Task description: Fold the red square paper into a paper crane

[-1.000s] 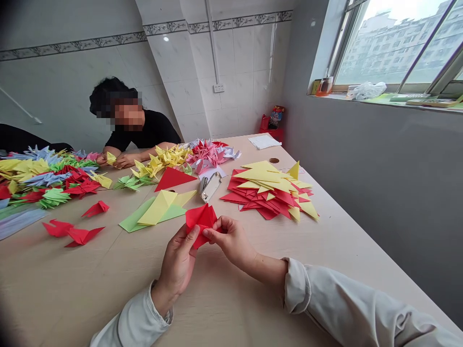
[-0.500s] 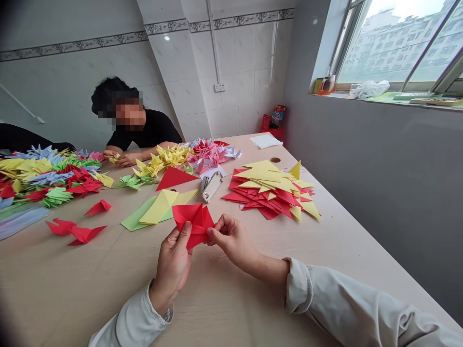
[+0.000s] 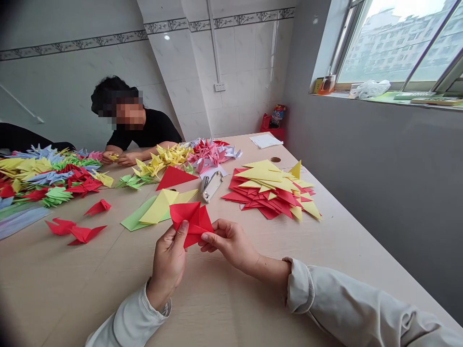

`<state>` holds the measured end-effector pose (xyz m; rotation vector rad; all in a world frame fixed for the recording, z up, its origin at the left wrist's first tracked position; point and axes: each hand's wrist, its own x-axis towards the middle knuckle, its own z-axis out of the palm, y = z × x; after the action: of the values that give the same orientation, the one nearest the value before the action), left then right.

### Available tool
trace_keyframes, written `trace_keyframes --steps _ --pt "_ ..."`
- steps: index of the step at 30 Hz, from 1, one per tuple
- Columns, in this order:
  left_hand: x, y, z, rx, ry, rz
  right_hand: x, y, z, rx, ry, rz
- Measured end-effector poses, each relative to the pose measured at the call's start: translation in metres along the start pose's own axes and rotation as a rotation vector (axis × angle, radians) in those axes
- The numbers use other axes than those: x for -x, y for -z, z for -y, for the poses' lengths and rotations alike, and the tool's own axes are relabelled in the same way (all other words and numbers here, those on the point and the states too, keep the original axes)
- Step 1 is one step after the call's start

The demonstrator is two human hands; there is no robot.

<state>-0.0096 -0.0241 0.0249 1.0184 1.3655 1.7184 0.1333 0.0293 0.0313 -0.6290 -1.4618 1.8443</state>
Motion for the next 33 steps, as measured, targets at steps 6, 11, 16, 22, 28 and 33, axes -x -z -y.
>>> trace_keyframes --steps 6,11,16,22,28,33 --pt "-0.0012 -0.0002 -0.0021 0.036 0.021 -0.004 0.0012 0.0016 -0.0012 -0.019 0.002 0.02" --pt "-0.0046 0.0001 -0.0014 0.065 0.022 -0.035 0.0037 0.0014 0.0028 -0.02 -0.01 0.049" --pt "-0.0022 -0.0013 -0.0004 0.046 0.022 0.012 0.0025 -0.0004 0.0036 0.043 0.007 0.065" --pt "0.0017 -0.0043 0.0 0.045 0.052 0.062 0.0006 -0.0004 -0.0016 0.027 0.003 0.083" --pt "-0.0007 -0.0038 -0.0041 0.137 0.118 0.068 0.0017 0.0 -0.0021 0.067 0.026 0.122" --pt "-0.0063 -0.0009 -0.0059 0.165 0.108 0.064 0.0024 0.0017 0.001 0.004 0.016 0.187"
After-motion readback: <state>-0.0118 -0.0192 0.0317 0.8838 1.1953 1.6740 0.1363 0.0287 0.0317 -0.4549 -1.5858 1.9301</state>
